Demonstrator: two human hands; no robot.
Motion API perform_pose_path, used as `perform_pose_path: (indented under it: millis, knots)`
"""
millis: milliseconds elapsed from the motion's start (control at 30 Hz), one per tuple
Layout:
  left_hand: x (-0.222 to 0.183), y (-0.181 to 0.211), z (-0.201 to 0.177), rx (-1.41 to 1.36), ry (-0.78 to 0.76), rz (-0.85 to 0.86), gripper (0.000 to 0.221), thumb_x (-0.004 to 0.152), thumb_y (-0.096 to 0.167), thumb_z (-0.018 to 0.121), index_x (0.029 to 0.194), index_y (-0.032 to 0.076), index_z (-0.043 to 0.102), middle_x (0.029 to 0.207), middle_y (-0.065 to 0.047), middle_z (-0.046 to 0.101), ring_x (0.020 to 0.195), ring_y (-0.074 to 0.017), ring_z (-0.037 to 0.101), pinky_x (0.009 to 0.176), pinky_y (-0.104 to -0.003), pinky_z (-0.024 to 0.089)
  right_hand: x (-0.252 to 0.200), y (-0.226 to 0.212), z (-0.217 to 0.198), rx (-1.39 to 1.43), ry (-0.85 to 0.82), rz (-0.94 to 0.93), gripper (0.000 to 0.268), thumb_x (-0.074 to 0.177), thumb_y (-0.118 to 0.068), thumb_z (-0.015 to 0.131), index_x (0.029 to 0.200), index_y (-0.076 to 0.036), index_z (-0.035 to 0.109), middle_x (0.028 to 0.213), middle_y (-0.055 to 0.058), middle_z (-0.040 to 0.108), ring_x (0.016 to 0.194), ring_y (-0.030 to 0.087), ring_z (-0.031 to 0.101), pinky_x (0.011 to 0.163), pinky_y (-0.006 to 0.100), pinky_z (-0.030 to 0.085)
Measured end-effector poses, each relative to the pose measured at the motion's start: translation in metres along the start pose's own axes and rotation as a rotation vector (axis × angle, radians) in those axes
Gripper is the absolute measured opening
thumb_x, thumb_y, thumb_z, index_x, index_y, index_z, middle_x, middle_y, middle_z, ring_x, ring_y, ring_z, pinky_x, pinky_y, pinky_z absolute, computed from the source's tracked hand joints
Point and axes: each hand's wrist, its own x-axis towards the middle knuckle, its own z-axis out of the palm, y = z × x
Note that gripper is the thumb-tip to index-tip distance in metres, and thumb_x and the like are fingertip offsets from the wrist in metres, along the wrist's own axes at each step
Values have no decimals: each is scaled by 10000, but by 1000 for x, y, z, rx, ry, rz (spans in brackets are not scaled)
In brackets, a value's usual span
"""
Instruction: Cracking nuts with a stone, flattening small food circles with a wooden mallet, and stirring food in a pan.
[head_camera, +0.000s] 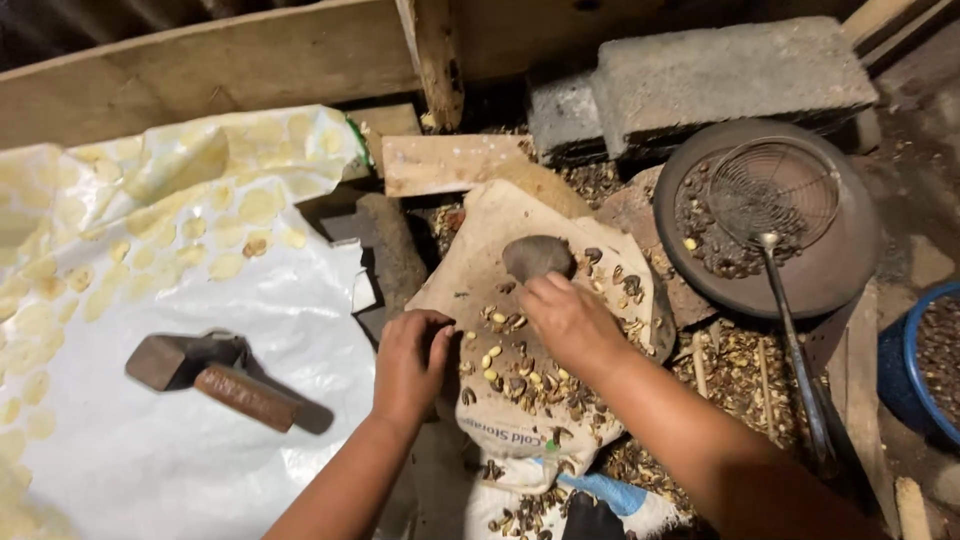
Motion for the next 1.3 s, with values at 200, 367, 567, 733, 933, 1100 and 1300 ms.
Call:
perform_pose_path:
  millis: [200,367,567,733,933,1100,1300]
  knots:
    - [-13,19,11,123,-82,259,142,922,310,721,1040,233,701,970,-1,682,928,-252,658,840,-391,532,-24,4,51,-146,18,41,116,908,-139,585,986,-101,663,902,86,615,893,276,685,709,342,585]
    - [-15,32,35,358,-111,303,307,811,247,760,1103,191,684,987,-16,672,917,-235,627,795,-370,496,-50,2,-4,330,-109,456,176,908,-174,637,1033,-95,731,934,136,697,921,354,719,825,435,586]
    - [-12,33,39,337,-128,251,287,838,114,679,1126,116,685,963,-71,682,913,-272,638,798,-377,496,-79,-22,-14,337,-338,556,173,872,-185,693,1016,-104,744,917,146,739,911,346,749,810,429,612]
    - [-19,27,31,-154,-92,-40,124,934,213,694,1028,145,737,970,-91,739,994,-314,697,926,-420,524,-80,-27,-5,232,-395,466,179,889,-187,672,1029,-76,679,955,177,665,878,388,731,747,476,617]
    - [-11,68,6,-1105,-104,-895,202,995,146,498,1127,22,587,971,-147,725,855,-220,707,807,-345,623,-40,-55,-68,567,-330,635,168,914,-90,658,1061,-33,714,930,133,699,840,270,749,735,320,636]
    - [-22,52,24,-1426,-363,-1185,357,1040,251,419,1291,39,561,1166,-152,683,982,-237,726,872,-338,625,-39,-49,-37,452,-292,399,204,957,-52,598,1126,-34,711,1036,180,692,996,329,715,880,392,585]
    - [-23,74,2,-1483,-355,-1125,376,1052,99,410,1350,-78,557,1139,-245,673,1000,-311,686,878,-384,600,-43,-51,-13,196,-208,267,57,935,-4,569,927,-4,626,951,152,635,749,236,618,714,345,592]
